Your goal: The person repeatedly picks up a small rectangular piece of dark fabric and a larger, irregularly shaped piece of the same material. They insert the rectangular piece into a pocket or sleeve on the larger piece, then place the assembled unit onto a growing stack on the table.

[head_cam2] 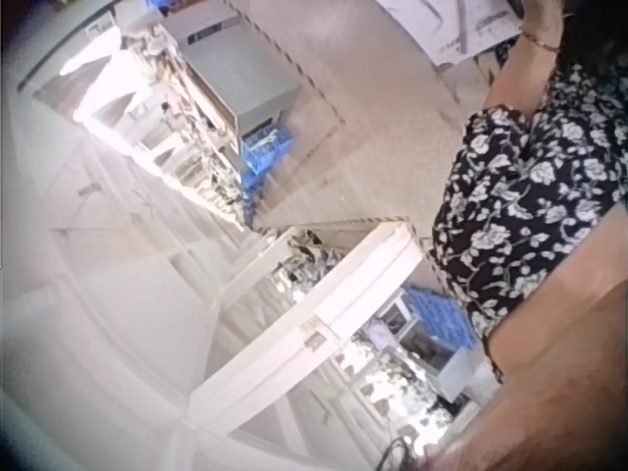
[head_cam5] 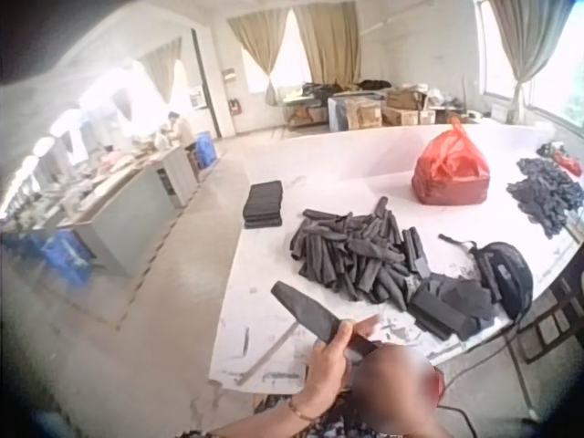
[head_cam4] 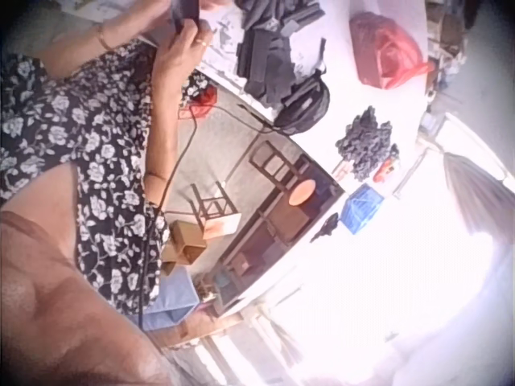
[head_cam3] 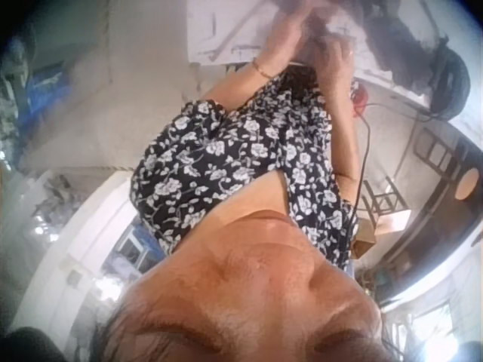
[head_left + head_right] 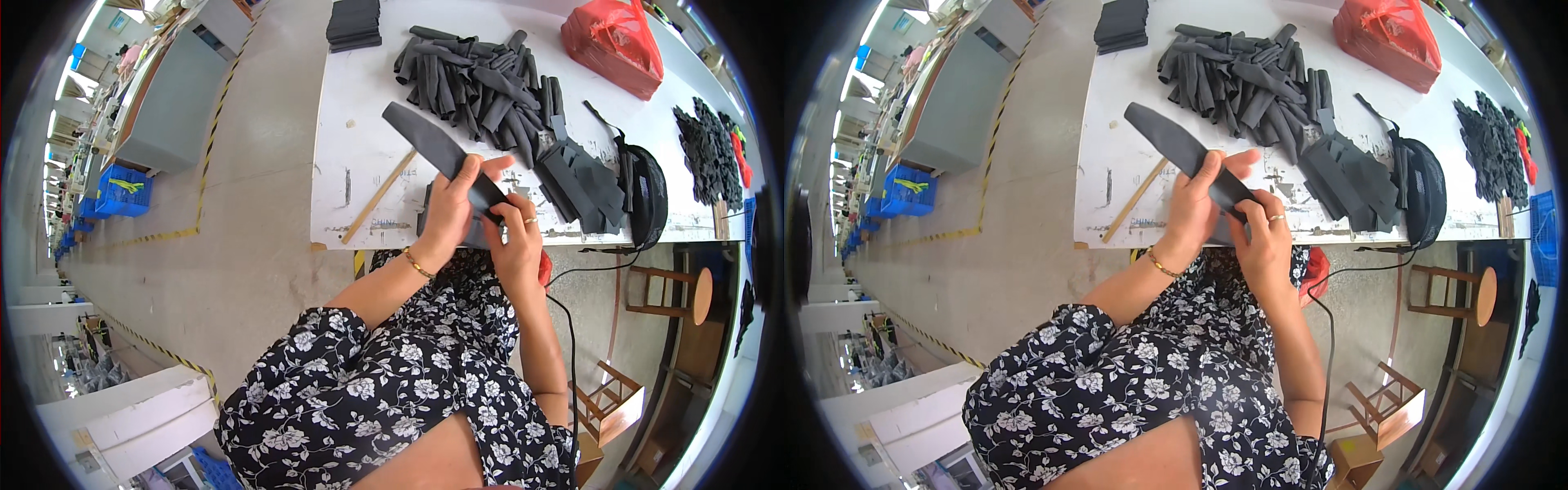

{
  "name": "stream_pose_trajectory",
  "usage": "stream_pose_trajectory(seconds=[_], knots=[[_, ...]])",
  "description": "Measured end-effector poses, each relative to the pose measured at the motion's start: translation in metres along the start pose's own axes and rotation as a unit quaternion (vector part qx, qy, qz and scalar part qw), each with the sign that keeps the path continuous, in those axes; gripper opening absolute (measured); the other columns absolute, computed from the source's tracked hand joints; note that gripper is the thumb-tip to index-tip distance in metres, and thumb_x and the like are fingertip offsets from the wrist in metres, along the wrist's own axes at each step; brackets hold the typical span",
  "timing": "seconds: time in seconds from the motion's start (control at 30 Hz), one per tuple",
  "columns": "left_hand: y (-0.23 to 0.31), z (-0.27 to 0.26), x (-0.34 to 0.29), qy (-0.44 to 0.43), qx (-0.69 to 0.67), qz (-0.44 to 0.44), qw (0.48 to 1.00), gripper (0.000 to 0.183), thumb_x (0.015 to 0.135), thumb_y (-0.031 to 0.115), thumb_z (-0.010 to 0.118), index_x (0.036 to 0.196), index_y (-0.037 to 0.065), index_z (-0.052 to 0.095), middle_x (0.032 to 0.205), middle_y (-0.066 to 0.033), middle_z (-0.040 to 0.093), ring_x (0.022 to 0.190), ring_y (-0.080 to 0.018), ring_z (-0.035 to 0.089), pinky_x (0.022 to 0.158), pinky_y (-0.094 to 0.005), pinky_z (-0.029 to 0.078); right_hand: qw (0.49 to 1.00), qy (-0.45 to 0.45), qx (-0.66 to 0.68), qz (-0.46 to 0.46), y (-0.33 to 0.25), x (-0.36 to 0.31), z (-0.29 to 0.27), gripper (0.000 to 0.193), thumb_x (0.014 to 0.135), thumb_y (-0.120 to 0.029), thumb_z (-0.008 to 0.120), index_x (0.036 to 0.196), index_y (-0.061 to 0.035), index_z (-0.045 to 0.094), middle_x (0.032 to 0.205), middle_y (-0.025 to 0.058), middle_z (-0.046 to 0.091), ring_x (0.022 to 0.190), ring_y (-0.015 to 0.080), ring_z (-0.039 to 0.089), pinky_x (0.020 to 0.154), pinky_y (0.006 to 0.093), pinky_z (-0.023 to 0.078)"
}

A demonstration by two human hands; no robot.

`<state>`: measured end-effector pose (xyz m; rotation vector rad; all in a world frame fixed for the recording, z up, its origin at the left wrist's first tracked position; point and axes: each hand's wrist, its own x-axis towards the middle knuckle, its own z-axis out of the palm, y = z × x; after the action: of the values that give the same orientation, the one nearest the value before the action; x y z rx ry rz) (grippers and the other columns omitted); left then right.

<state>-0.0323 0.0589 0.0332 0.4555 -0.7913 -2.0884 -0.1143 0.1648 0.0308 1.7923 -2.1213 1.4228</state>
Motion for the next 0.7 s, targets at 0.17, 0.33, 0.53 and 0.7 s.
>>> stream_pose_trajectory(seconds=[0.17,0.33,0.53,0.7], knots=[[-0.016,0.002,-0.005,-0.021,-0.017,-0.047,0.999,0.026,0.101,0.025,0.052,0.115,0.002,0.053,0.118,-0.0218,0.064,0.109,-0.0269,0.062,0.095,-0.0403,0.050,0.999,-0.019,0.032,0.005,0.003,0.012,0.002,0.025,0.078,0.000,0.073,0.099,-0.0006,0.060,0.106,0.0165,0.060,0.087,0.0343,0.063,0.072,0.0399,0.053],[0.024,0.004,0.020,0.008,-0.102,0.042,0.994,0.030,0.100,0.025,0.056,0.118,0.001,0.054,0.101,-0.0141,0.068,0.100,-0.0319,0.066,0.092,-0.0444,0.053,0.996,-0.060,0.031,0.062,0.006,0.012,-0.014,0.027,0.079,-0.002,0.074,0.101,-0.0013,0.058,0.110,0.0154,0.060,0.087,0.0310,0.064,0.073,0.0383,0.052],[0.006,0.007,0.020,0.012,-0.092,0.057,0.994,0.029,0.101,0.029,0.054,0.110,0.001,0.060,0.085,-0.0060,0.063,0.086,-0.0225,0.066,0.084,-0.0377,0.055,0.999,0.008,0.025,-0.036,0.013,0.018,-0.021,0.015,0.078,0.003,0.072,0.091,-0.0007,0.065,0.103,0.0146,0.063,0.088,0.0290,0.065,0.072,0.0366,0.053],[-0.002,0.013,0.014,0.014,-0.094,0.053,0.994,0.030,0.102,0.030,0.052,0.108,0.001,0.058,0.081,-0.0047,0.060,0.081,-0.0212,0.064,0.082,-0.0370,0.054,0.998,0.021,0.041,-0.048,0.014,0.021,-0.016,0.014,0.079,0.004,0.072,0.090,-0.0001,0.066,0.099,0.0120,0.064,0.081,0.0276,0.066,0.067,0.0339,0.053]])
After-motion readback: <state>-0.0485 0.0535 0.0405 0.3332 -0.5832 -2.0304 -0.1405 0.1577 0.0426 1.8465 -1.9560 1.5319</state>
